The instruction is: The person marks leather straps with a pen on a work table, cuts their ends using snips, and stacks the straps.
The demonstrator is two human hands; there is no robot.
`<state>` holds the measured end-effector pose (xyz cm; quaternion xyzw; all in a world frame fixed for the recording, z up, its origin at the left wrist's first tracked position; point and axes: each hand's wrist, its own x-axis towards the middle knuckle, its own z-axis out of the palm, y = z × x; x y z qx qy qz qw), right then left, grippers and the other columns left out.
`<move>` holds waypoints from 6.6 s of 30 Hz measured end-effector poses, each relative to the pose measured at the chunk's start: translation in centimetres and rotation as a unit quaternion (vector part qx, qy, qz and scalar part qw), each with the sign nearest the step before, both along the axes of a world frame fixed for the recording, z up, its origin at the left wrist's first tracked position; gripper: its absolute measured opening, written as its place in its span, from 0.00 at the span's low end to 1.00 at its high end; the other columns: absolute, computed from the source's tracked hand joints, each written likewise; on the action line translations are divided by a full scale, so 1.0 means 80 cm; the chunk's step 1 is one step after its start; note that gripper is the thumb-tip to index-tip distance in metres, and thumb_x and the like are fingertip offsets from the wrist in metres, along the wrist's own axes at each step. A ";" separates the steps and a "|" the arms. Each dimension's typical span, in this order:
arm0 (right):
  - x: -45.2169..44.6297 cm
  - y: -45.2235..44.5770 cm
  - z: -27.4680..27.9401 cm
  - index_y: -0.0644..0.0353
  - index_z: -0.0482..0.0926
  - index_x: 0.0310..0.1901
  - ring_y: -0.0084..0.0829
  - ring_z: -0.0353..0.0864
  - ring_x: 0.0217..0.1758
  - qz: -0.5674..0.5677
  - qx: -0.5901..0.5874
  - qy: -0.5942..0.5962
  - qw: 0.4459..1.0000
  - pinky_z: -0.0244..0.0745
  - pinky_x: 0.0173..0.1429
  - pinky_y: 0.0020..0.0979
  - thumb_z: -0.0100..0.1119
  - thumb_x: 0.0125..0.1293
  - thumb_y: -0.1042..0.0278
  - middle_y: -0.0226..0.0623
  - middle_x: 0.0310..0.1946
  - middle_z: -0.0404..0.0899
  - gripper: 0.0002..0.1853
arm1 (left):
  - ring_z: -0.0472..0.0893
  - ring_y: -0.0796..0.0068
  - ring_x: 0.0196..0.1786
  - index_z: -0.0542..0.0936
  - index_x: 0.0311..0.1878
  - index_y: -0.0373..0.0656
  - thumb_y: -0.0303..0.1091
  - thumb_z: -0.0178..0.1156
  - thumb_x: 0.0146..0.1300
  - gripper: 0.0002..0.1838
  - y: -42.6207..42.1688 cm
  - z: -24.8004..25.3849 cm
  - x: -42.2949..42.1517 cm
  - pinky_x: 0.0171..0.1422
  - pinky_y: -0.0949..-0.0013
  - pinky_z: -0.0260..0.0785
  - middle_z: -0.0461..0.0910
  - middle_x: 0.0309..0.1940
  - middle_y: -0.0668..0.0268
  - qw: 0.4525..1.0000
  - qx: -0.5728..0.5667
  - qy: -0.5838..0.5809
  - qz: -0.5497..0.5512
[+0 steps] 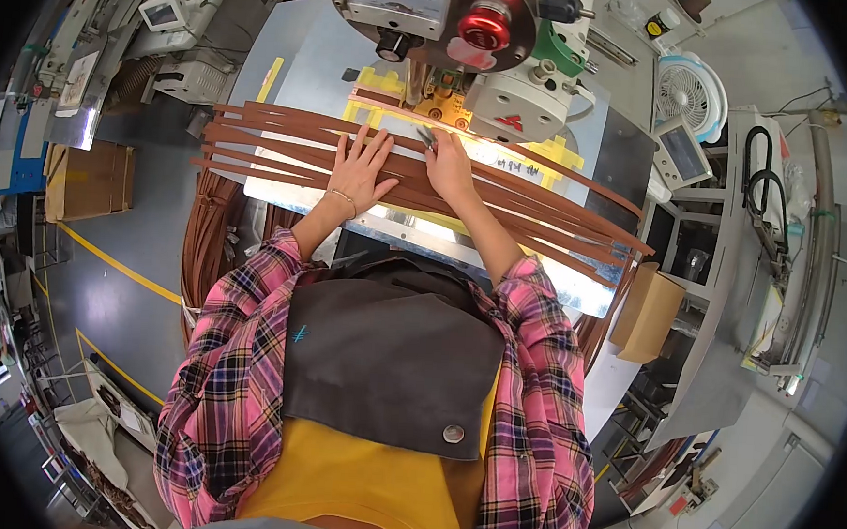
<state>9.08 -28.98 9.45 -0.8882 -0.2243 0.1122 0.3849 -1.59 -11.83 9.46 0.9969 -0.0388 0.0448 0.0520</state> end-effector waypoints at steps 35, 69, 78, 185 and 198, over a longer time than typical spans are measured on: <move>-0.031 -0.021 0.005 0.62 0.68 0.51 0.53 0.79 0.39 -0.133 -0.006 -0.081 0.988 0.74 0.43 0.47 0.56 0.59 0.73 0.51 0.41 0.75 0.17 | 0.46 0.48 0.74 0.64 0.62 0.35 0.54 0.57 0.57 0.37 -0.050 0.108 0.032 0.70 0.32 0.26 0.54 0.69 0.50 0.915 -0.123 -0.376 -0.073; -0.068 -0.139 0.002 0.58 0.70 0.50 0.43 0.79 0.35 -0.183 0.033 0.035 0.982 0.73 0.40 0.40 0.58 0.58 0.68 0.43 0.31 0.78 0.17 | 0.69 0.74 0.29 0.75 0.34 0.40 0.28 0.56 0.48 0.08 -0.071 0.407 0.090 0.33 0.73 0.61 0.66 0.25 0.68 0.809 0.267 -0.441 -0.283; -0.077 -0.147 -0.006 0.59 0.71 0.50 0.42 0.79 0.33 -0.196 0.028 0.052 0.979 0.73 0.39 0.38 0.59 0.58 0.69 0.43 0.29 0.78 0.18 | 0.68 0.75 0.30 0.75 0.32 0.41 0.29 0.57 0.48 0.07 -0.065 0.357 0.154 0.31 0.74 0.60 0.66 0.24 0.69 0.677 0.053 -0.656 -0.330; -0.043 -0.198 -0.004 0.58 0.78 0.44 0.52 0.79 0.39 -0.282 -0.062 -0.041 0.956 0.73 0.41 0.44 0.53 0.64 0.63 0.49 0.36 0.81 0.11 | 0.63 0.58 0.67 0.69 0.59 0.38 0.33 0.59 0.56 0.26 0.022 0.046 0.007 0.69 0.53 0.53 0.66 0.61 0.56 0.976 -0.037 -0.134 -0.166; -0.022 -0.211 -0.041 0.56 0.74 0.42 0.49 0.79 0.40 -0.305 -0.103 -0.106 0.941 0.74 0.42 0.45 0.56 0.59 0.68 0.42 0.38 0.80 0.09 | 0.76 0.65 0.48 0.76 0.51 0.41 0.25 0.66 0.47 0.24 -0.061 0.274 0.078 0.50 0.61 0.65 0.76 0.48 0.63 0.825 -0.114 -0.524 -0.177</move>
